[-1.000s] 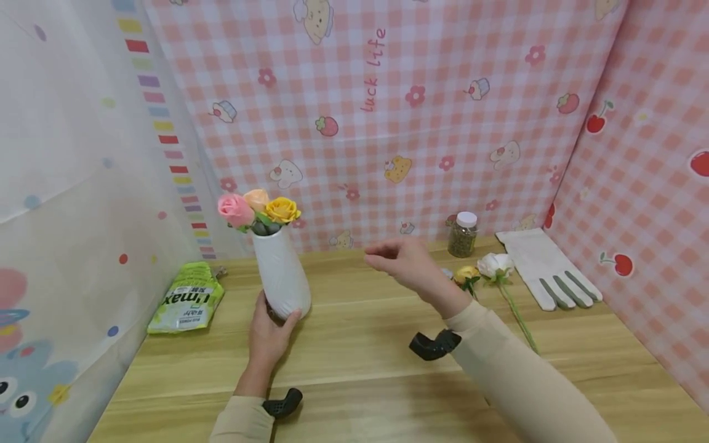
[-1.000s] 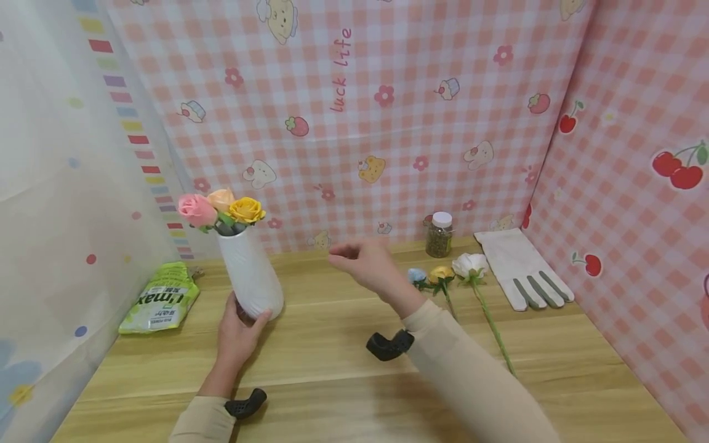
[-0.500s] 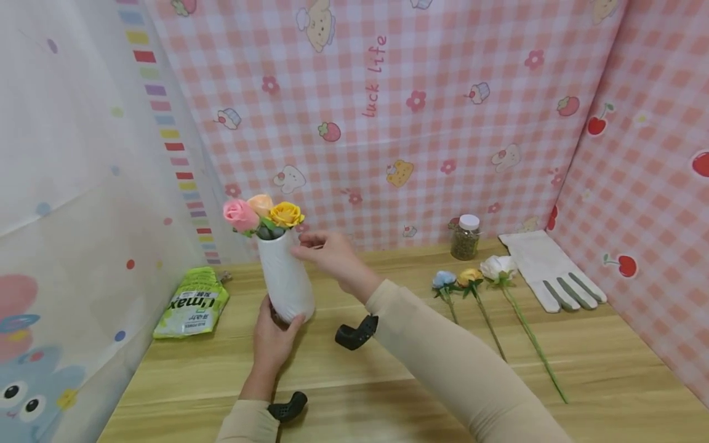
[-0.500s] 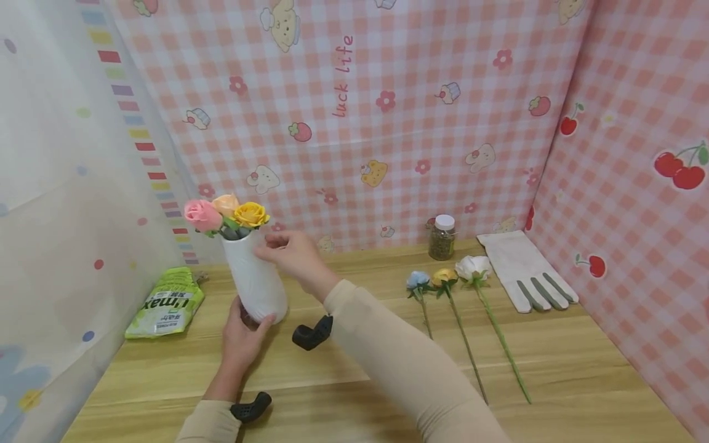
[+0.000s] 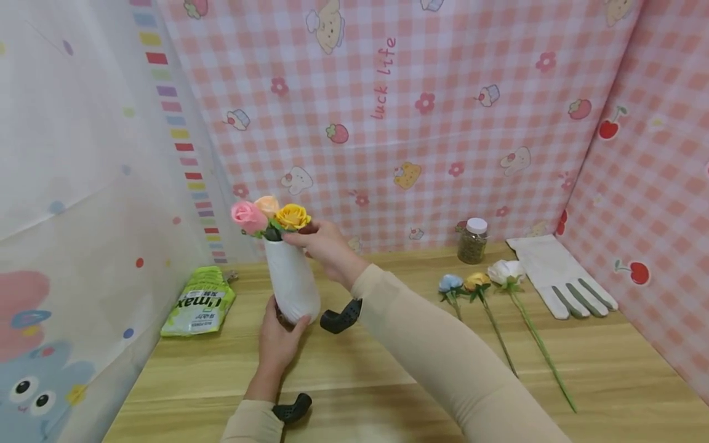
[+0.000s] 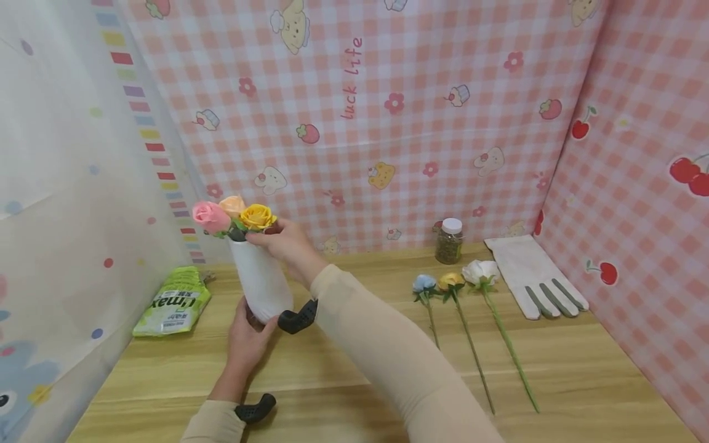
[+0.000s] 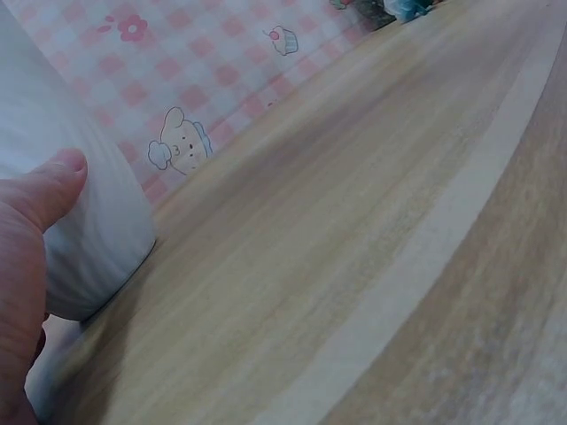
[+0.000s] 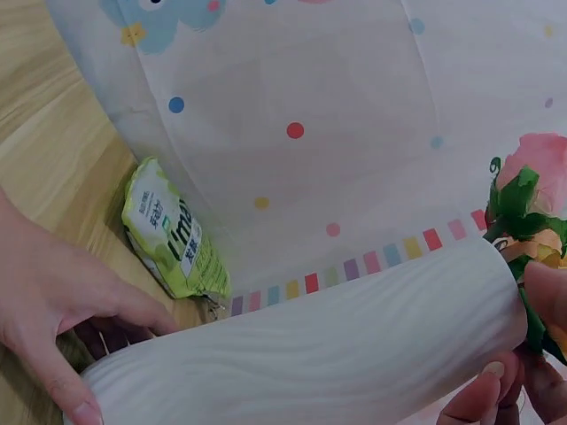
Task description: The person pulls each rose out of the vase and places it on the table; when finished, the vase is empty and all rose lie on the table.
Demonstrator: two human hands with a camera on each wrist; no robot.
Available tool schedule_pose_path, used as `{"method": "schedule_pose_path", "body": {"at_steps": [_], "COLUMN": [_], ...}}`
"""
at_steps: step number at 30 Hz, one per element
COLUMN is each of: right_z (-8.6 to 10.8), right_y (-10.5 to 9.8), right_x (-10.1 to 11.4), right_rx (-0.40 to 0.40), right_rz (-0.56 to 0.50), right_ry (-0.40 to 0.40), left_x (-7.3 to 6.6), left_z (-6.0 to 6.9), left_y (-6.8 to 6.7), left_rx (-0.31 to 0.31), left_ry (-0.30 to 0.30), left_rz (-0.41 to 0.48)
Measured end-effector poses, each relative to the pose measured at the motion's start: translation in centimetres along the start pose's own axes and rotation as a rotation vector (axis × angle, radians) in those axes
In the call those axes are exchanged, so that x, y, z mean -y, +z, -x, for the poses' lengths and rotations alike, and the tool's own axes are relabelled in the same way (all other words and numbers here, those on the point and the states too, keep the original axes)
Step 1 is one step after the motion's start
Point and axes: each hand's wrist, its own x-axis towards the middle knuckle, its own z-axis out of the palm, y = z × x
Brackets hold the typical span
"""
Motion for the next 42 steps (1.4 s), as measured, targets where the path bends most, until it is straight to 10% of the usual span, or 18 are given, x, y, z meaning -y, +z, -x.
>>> {"method": "schedule_pose_path", "body": {"at_steps": [19, 34, 42], "right_z": [0.0, 0.0, -0.2], "right_y": [0.3, 0.3, 0.1], "right_x": [0.7, -0.4, 0.2], "right_rx": [0.085, -0.112, -0.179], "right_rz": [-0.05, 0.362, 0.334], "right_ry": [-0.13, -0.412, -0.477], "left_x": [0.1, 0.0, 0.0], "left_z": [0.1, 0.3, 0.2], "left_y": [0.0, 0.1, 0.0], "left_rx": [0.004, 0.019, 0.023], "left_ry": [0.013, -0.001, -0.009], "left_rz": [0.012, 0.001, -0.007]}}
